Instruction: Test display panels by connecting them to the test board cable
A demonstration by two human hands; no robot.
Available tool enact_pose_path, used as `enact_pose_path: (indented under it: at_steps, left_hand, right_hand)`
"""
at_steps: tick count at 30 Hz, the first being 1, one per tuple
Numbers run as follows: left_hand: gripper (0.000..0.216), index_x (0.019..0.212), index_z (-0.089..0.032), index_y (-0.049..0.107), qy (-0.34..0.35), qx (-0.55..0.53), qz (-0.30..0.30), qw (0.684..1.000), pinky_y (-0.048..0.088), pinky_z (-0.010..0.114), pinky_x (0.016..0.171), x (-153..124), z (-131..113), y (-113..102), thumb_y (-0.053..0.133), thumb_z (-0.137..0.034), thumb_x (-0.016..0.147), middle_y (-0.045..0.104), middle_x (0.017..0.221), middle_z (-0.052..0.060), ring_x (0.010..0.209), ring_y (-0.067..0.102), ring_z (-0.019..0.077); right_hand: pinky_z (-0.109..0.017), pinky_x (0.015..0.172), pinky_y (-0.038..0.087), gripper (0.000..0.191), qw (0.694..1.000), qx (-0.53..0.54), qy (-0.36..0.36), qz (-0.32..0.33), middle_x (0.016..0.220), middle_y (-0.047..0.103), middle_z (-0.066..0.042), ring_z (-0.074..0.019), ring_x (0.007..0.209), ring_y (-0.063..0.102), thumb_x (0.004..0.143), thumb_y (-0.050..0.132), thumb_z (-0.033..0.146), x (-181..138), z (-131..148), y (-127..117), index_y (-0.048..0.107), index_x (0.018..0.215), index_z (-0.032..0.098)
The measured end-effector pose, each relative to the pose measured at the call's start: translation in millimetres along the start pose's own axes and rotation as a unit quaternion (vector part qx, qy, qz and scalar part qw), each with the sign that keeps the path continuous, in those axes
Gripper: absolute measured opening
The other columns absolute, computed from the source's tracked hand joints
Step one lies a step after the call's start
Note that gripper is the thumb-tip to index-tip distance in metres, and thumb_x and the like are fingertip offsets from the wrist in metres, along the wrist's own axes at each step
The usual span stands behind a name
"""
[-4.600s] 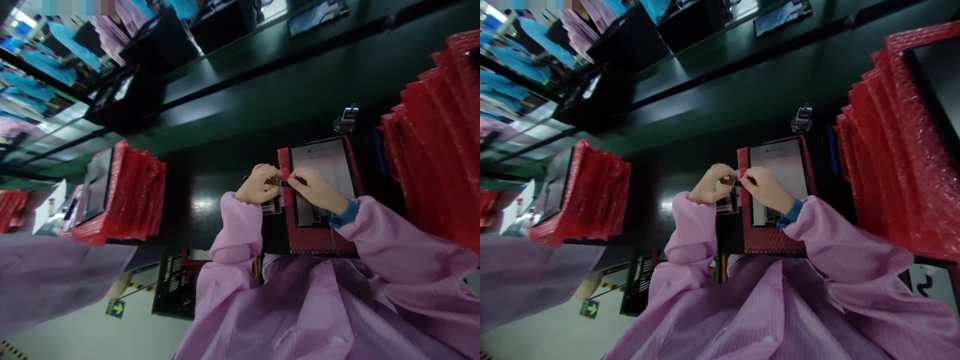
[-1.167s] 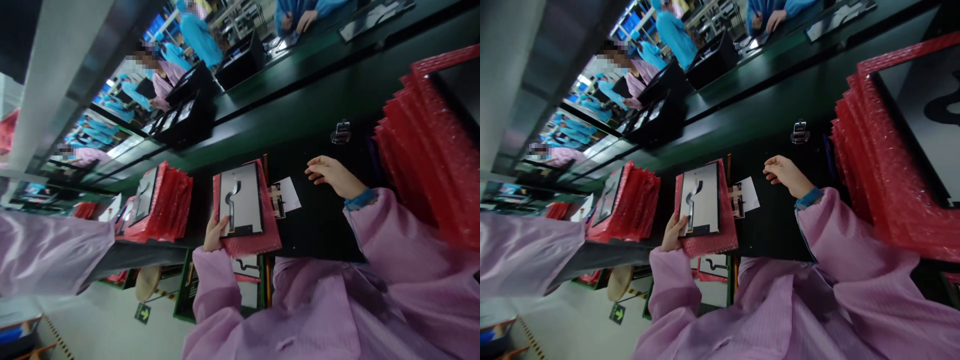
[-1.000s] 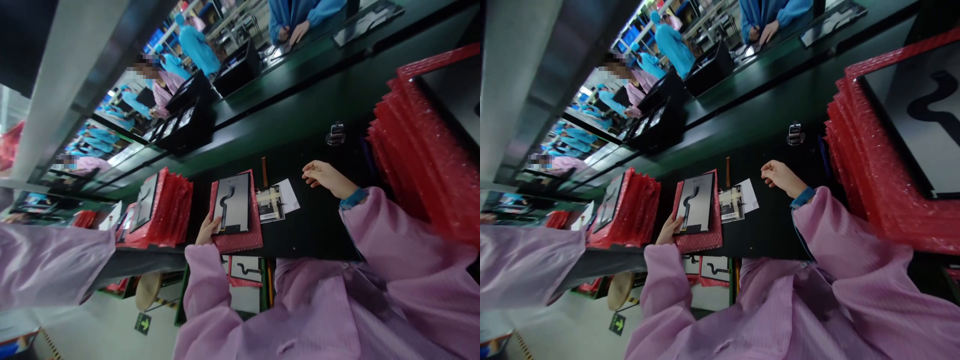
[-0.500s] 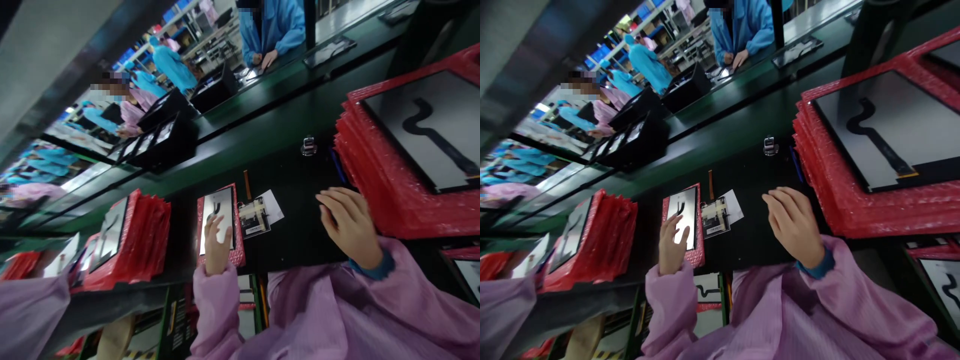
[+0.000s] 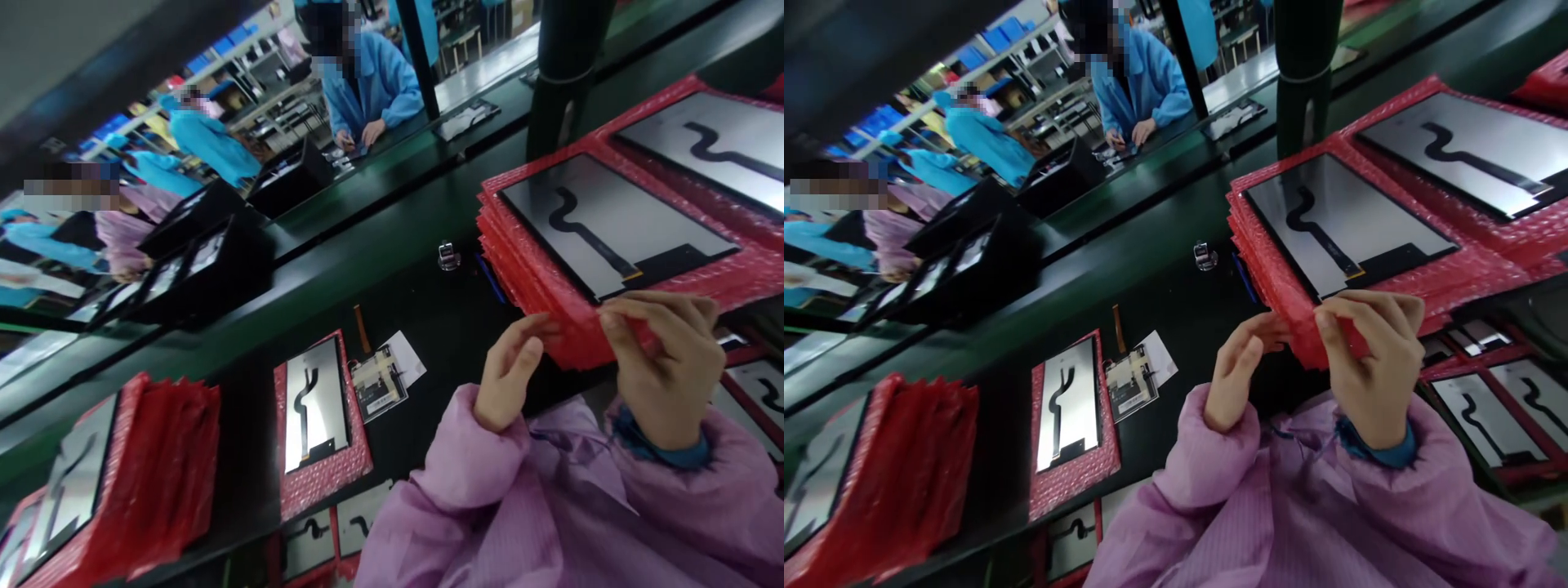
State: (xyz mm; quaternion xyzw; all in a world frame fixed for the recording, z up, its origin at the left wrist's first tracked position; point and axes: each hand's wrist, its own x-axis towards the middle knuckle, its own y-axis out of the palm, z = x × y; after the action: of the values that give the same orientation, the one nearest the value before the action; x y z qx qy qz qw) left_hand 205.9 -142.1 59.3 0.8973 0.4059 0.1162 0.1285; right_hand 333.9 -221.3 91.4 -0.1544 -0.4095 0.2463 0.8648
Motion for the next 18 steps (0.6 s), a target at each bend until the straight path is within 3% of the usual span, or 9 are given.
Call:
enact_pose_path:
  at_steps: [4, 5, 7, 9, 12, 14, 16, 18]
  left_hand:
    - [0.051, 0.123, -0.016, 0.065, -0.085, -0.129, -0.043, 0.987, 0.056, 0.032, 0.078, 25.1, -11.2, 16.6, 0.063, -0.056, 0.092, 0.076, 0.099, 0.009, 0.091, 0.074, 0.0219]
    - [0.047, 0.121, -0.016, 0.066, -0.094, -0.129, -0.048, 0.986, 0.055, 0.030, 0.076, 29.2, -13.9, 17.9, 0.063, -0.053, 0.092, 0.076, 0.096, 0.009, 0.089, 0.074, 0.0212]
    - [0.040, 0.113, -0.016, 0.070, -0.094, -0.107, -0.048, 0.989, 0.054, 0.028, 0.072, 34.7, -17.7, 18.4, 0.063, -0.049, 0.092, 0.076, 0.096, 0.009, 0.087, 0.073, 0.0200]
    - [0.040, 0.103, -0.015, 0.073, -0.093, -0.082, -0.038, 0.992, 0.053, 0.027, 0.067, 37.7, -19.0, 17.6, 0.061, -0.051, 0.091, 0.076, 0.098, 0.011, 0.085, 0.072, 0.0201]
    - [0.044, 0.095, -0.013, 0.072, -0.103, -0.068, -0.029, 0.992, 0.051, 0.027, 0.064, 41.2, -18.2, 17.3, 0.057, -0.054, 0.092, 0.076, 0.096, 0.012, 0.081, 0.072, 0.0199]
    - [0.043, 0.092, -0.013, 0.071, -0.114, -0.072, -0.030, 0.990, 0.052, 0.027, 0.065, 43.6, -18.3, 18.7, 0.055, -0.053, 0.093, 0.075, 0.093, 0.011, 0.079, 0.071, 0.0183]
    - [0.042, 0.092, -0.015, 0.070, -0.128, -0.090, -0.023, 0.987, 0.056, 0.029, 0.073, 44.7, -20.4, 20.0, 0.051, -0.052, 0.095, 0.076, 0.097, 0.012, 0.086, 0.073, 0.0192]
    - [0.046, 0.094, -0.017, 0.071, -0.151, -0.096, -0.025, 0.984, 0.058, 0.032, 0.085, 43.2, -24.2, 18.6, 0.046, -0.055, 0.097, 0.076, 0.104, 0.012, 0.102, 0.073, 0.0225]
  right_hand:
    - [-0.044, 0.088, 0.046, 0.006, 0.994, 0.000, -0.106, -0.018, 0.095, 0.070, -0.004, -0.0229, 0.092, 0.063, 0.096, 0.061, 0.025, -0.8, 11.2, 1.4, 0.063, 0.091, 0.023]
    - [-0.045, 0.091, 0.046, 0.007, 0.992, -0.024, -0.124, -0.014, 0.102, 0.070, -0.006, -0.0246, 0.097, 0.063, 0.095, 0.063, 0.027, -1.9, 10.9, 2.9, 0.064, 0.098, 0.021]
    - [-0.051, 0.097, 0.045, 0.026, 0.988, -0.082, -0.127, 0.006, 0.120, 0.068, -0.013, -0.0308, 0.111, 0.060, 0.093, 0.067, 0.034, -2.3, 6.5, 6.4, 0.065, 0.114, 0.018]
    - [-0.054, 0.100, 0.044, 0.029, 0.985, -0.115, -0.125, 0.009, 0.129, 0.066, -0.014, -0.0331, 0.117, 0.058, 0.093, 0.068, 0.034, 0.6, -0.9, 9.7, 0.067, 0.117, 0.018]
    - [-0.049, 0.096, 0.044, 0.008, 0.987, -0.092, -0.125, -0.042, 0.113, 0.073, -0.009, -0.0273, 0.104, 0.062, 0.094, 0.067, 0.026, 10.1, -9.1, 12.7, 0.070, 0.095, 0.019]
    - [-0.045, 0.090, 0.045, 0.008, 0.991, -0.053, -0.112, -0.057, 0.099, 0.073, -0.007, -0.0238, 0.095, 0.062, 0.094, 0.066, 0.023, 15.4, -8.7, 14.0, 0.068, 0.087, 0.018]
    - [-0.043, 0.088, 0.045, 0.007, 0.991, -0.023, -0.122, -0.046, 0.093, 0.072, -0.005, -0.0223, 0.092, 0.061, 0.094, 0.065, 0.021, 15.6, -3.6, 15.8, 0.067, 0.087, 0.019]
    - [-0.043, 0.091, 0.045, 0.006, 0.982, 0.001, -0.186, -0.027, 0.093, 0.072, -0.003, -0.0216, 0.094, 0.059, 0.095, 0.063, 0.019, 9.0, 4.6, 18.4, 0.067, 0.090, 0.022]
